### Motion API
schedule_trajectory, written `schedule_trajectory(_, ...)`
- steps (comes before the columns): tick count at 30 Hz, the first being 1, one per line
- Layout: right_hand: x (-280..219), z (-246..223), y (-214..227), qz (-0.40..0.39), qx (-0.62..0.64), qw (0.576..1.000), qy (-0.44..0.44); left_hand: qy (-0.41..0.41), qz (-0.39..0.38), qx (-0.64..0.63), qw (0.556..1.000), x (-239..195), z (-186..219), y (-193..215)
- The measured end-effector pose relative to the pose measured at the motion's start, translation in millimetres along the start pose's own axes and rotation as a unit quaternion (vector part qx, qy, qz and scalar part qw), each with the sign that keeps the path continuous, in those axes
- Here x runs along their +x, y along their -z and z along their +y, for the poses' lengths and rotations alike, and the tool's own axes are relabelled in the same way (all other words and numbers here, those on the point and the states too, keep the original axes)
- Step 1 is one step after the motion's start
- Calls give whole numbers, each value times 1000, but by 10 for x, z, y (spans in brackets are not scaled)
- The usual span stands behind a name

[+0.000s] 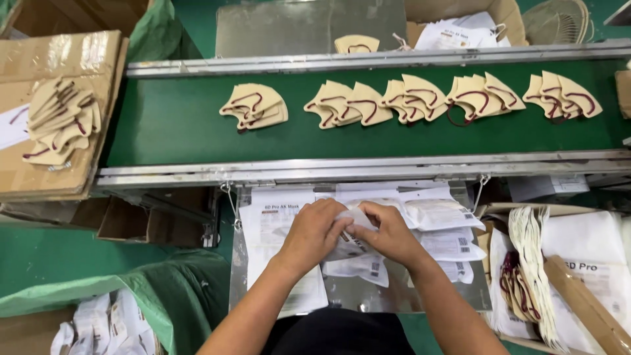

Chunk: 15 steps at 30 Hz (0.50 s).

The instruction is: Gather stacks of folded masks and place them into plastic packaging envelopes.

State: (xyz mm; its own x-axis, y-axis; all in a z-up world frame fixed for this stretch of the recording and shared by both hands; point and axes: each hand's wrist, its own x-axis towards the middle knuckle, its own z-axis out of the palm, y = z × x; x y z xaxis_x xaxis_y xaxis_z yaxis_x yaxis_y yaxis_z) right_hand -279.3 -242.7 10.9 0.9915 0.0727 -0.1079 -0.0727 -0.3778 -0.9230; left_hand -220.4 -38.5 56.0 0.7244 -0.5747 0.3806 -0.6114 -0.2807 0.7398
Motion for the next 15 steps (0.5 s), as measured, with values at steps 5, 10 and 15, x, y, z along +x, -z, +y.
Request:
schedule_trajectory(5, 30, -250, -47, -9, 7, 998, 69, 31, 6, -9, 999, -30, 26, 77)
schedule_trajectory(10, -228, -25, -173, -63, 36, 997, 16, 107, 24, -41, 993, -105, -86, 138)
schedule_trajectory(15, -762, 249, -13, -43, 43, 993, -106, 162, 42, -96, 981, -96, -271, -19)
